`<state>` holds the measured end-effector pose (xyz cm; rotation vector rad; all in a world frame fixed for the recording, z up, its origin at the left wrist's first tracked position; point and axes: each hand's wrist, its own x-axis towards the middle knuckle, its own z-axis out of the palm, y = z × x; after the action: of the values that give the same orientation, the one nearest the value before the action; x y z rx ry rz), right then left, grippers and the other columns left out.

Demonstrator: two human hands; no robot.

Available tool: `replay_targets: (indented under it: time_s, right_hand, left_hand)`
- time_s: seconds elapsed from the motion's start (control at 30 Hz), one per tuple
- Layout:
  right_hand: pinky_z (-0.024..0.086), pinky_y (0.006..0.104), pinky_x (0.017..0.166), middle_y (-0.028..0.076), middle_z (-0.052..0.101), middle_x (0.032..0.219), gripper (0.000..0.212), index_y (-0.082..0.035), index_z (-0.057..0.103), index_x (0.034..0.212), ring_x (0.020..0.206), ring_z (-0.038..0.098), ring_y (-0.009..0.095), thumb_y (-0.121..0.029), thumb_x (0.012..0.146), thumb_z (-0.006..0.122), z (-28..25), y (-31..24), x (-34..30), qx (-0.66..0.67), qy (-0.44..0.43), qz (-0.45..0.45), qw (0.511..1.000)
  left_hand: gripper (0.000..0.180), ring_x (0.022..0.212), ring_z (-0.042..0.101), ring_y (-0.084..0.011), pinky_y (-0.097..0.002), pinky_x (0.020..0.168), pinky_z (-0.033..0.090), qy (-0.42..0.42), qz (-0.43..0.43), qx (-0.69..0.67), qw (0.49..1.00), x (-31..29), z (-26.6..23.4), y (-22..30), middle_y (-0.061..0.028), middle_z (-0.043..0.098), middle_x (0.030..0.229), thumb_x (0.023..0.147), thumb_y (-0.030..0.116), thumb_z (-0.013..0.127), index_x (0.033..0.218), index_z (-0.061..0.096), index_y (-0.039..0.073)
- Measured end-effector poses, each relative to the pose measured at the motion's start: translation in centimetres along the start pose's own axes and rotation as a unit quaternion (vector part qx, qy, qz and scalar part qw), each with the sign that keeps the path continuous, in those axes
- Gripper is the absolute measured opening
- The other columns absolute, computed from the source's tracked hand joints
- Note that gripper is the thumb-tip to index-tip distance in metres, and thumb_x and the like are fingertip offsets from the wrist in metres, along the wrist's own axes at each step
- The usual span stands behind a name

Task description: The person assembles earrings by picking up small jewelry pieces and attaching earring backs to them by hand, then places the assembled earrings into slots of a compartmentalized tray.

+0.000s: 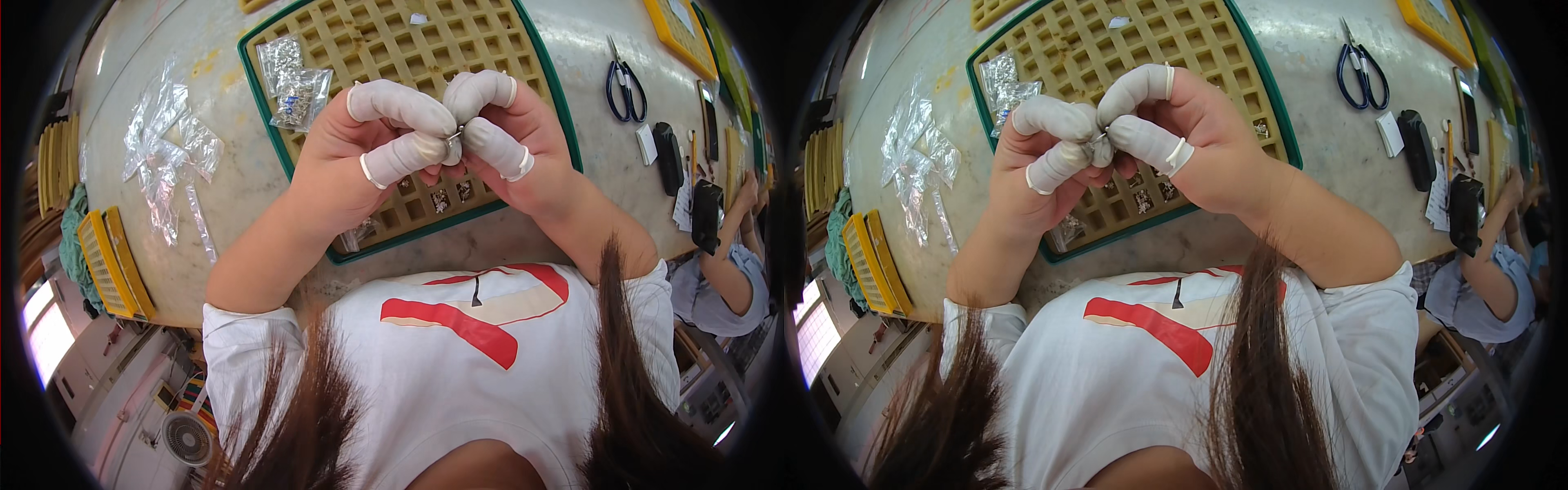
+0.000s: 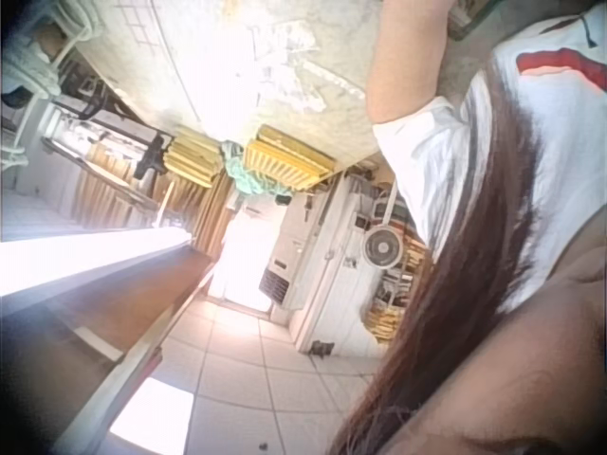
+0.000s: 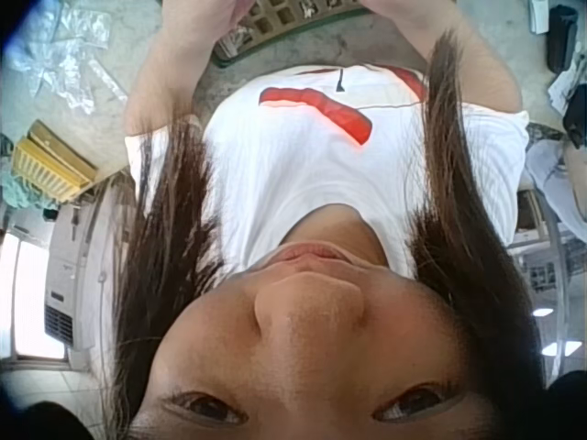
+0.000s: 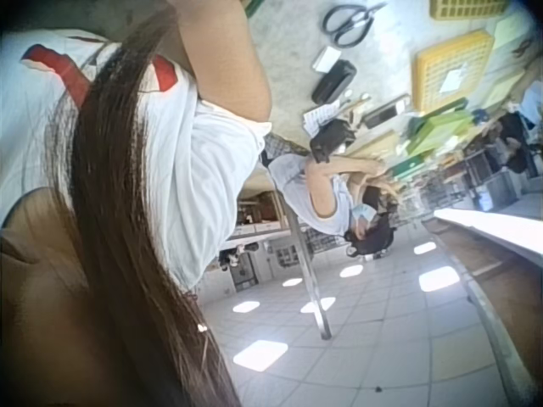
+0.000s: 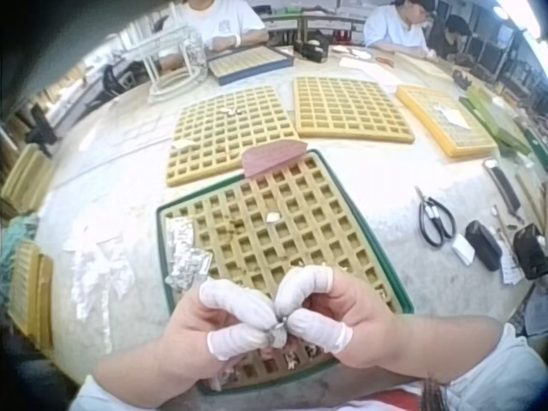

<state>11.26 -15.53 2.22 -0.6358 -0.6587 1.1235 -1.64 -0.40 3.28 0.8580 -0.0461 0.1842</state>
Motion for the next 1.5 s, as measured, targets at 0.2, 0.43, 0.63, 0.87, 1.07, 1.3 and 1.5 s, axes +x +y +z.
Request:
replay_targets:
  time_s: [0.2, 0.43, 0.63, 0.87, 1.07, 1.3, 1.5]
  right_hand:
    - [0.053, 0.0276, 0.077, 0.005, 0.065, 0.104, 0.015, -0.005, 0.058, 0.116, 0.093, 0.063, 0.012, -0.005, 0.101, 0.058, 0.03, 0.04, 0.02, -0.023, -0.008, -0.016, 1.000]
    - [0.052, 0.0271, 0.076, 0.004, 0.065, 0.103, 0.014, -0.007, 0.057, 0.116, 0.093, 0.063, 0.012, -0.005, 0.102, 0.057, 0.21, 0.15, 0.04, -0.036, -0.015, -0.034, 0.999]
    - [0.052, 0.0272, 0.076, 0.004, 0.065, 0.104, 0.014, -0.006, 0.057, 0.116, 0.093, 0.062, 0.012, -0.005, 0.102, 0.057, 0.01, 0.21, 0.07, -0.027, -0.023, -0.037, 0.999]
    - [0.052, 0.0279, 0.077, 0.006, 0.064, 0.105, 0.017, -0.005, 0.056, 0.119, 0.093, 0.062, 0.013, -0.004, 0.102, 0.056, 0.17, 0.01, -0.08, -0.031, -0.010, -0.024, 0.999]
    - [0.052, 0.0284, 0.077, 0.006, 0.064, 0.106, 0.018, -0.005, 0.056, 0.119, 0.093, 0.062, 0.013, -0.002, 0.102, 0.053, 0.12, 0.02, -0.13, -0.033, -0.005, -0.022, 0.999]
    - [0.052, 0.0280, 0.077, 0.006, 0.065, 0.103, 0.017, -0.005, 0.056, 0.119, 0.092, 0.062, 0.012, -0.005, 0.104, 0.050, 0.09, -0.16, -0.05, -0.035, 0.005, 0.002, 0.999]
    - [0.052, 0.0280, 0.076, 0.005, 0.065, 0.104, 0.015, -0.004, 0.057, 0.118, 0.092, 0.062, 0.012, -0.005, 0.103, 0.053, 0.01, 0.09, -0.13, -0.021, -0.003, -0.009, 1.000]
  left_hand:
    - [0.015, 0.087, 0.068, -0.0190, -0.0281, 0.072, 0.055, 0.002, -0.009, -0.010, 1.000, 0.01, 0.03, 0.16, -0.0097, 0.070, 0.096, 0.095, 0.002, 0.066, 0.110, 0.067, 0.006]
    - [0.016, 0.084, 0.068, -0.0194, -0.0286, 0.071, 0.056, 0.008, -0.018, -0.025, 1.000, -0.02, 0.13, 0.20, -0.0103, 0.070, 0.096, 0.095, 0.001, 0.066, 0.110, 0.068, 0.006]
    - [0.016, 0.083, 0.068, -0.0197, -0.0291, 0.072, 0.056, 0.011, -0.011, -0.021, 1.000, 0.00, 0.09, 0.07, -0.0106, 0.070, 0.096, 0.095, 0.000, 0.065, 0.110, 0.067, 0.006]
    - [0.016, 0.084, 0.068, -0.0195, -0.0295, 0.072, 0.056, 0.004, 0.000, -0.027, 1.000, -0.04, 0.03, 0.05, -0.0108, 0.070, 0.096, 0.095, 0.000, 0.065, 0.110, 0.067, 0.005]
    - [0.015, 0.082, 0.067, -0.0185, -0.0298, 0.073, 0.056, 0.005, -0.012, -0.035, 0.999, 0.11, 0.01, 0.08, -0.0110, 0.070, 0.096, 0.095, 0.000, 0.065, 0.110, 0.067, 0.004]
    - [0.015, 0.082, 0.067, -0.0176, -0.0303, 0.074, 0.057, 0.007, -0.008, -0.033, 0.999, 0.13, 0.02, 0.00, -0.0108, 0.070, 0.097, 0.095, 0.001, 0.066, 0.110, 0.067, 0.004]
    - [0.015, 0.082, 0.067, -0.0177, -0.0301, 0.073, 0.056, 0.004, -0.009, -0.032, 0.999, 0.12, 0.04, -0.08, -0.0105, 0.070, 0.096, 0.095, 0.000, 0.065, 0.110, 0.067, 0.004]
